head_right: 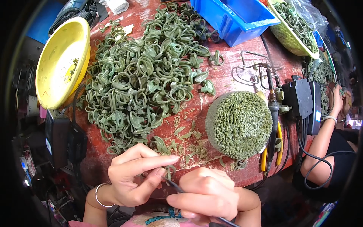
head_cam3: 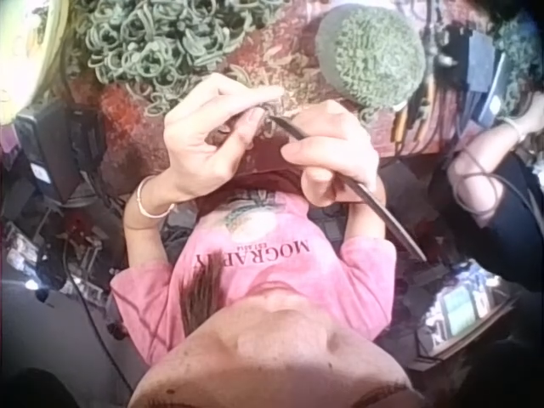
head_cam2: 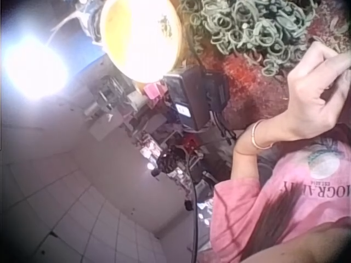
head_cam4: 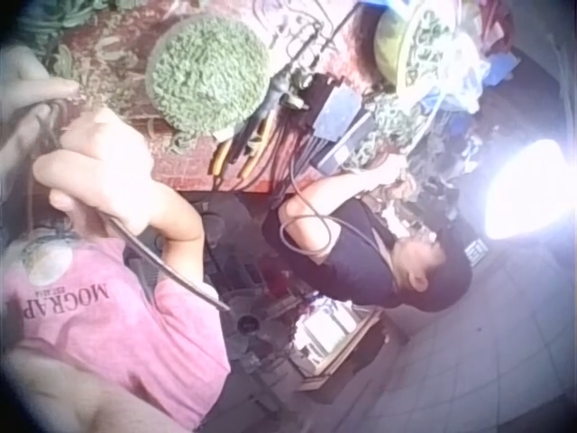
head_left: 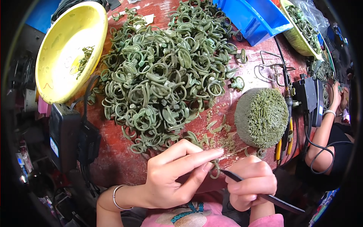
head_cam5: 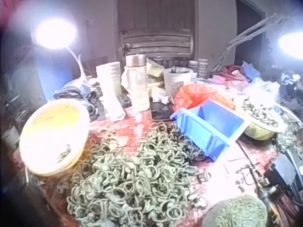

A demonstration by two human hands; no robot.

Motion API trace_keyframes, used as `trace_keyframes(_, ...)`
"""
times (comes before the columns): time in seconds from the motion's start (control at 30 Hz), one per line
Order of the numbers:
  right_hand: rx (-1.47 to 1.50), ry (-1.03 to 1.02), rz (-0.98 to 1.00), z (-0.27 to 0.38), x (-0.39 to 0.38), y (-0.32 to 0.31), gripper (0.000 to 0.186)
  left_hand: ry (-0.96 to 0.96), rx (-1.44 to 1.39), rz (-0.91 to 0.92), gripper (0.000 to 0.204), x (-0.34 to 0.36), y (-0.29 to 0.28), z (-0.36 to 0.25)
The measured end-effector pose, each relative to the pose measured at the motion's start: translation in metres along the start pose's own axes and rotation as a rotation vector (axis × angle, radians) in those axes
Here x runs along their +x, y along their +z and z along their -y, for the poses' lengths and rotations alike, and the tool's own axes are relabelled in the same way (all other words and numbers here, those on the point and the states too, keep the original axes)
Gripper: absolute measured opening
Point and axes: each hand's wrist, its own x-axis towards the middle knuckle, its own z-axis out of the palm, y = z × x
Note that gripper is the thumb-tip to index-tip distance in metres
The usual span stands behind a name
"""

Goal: The recorder uses a small manual carving tool to refine and shape green wax ring or jewelry molds at a workshop table.

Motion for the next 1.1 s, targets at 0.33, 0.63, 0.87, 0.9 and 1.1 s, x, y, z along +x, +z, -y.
trace_keyframes(0.33,0.089,0.078,0.067,0.001,-0.003,-0.013,0.021,-0.05,-0.028,-0.09,0.026,-0.002,0.002,-0.002)
trace_keyframes(0.63,0.124,0.191,-0.014,-0.001,-0.002,-0.008,0.017,0.071,0.096,-0.115,0.028,-0.001,-0.001,-0.002)
trace_keyframes(0.87,0.172,0.266,-0.012,0.002,0.002,-0.008,0.022,0.096,0.107,-0.106,0.024,-0.002,-0.001,0.001)
trace_keyframes(0.9,0.147,0.285,-0.011,0.002,0.002,-0.008,0.023,0.107,0.109,-0.107,0.024,-0.002,-0.001,0.002)
trace_keyframes(1.1,0.173,0.298,-0.041,0.003,0.003,-0.008,0.025,0.085,0.113,-0.109,0.024,-0.002,-0.001,0.001)
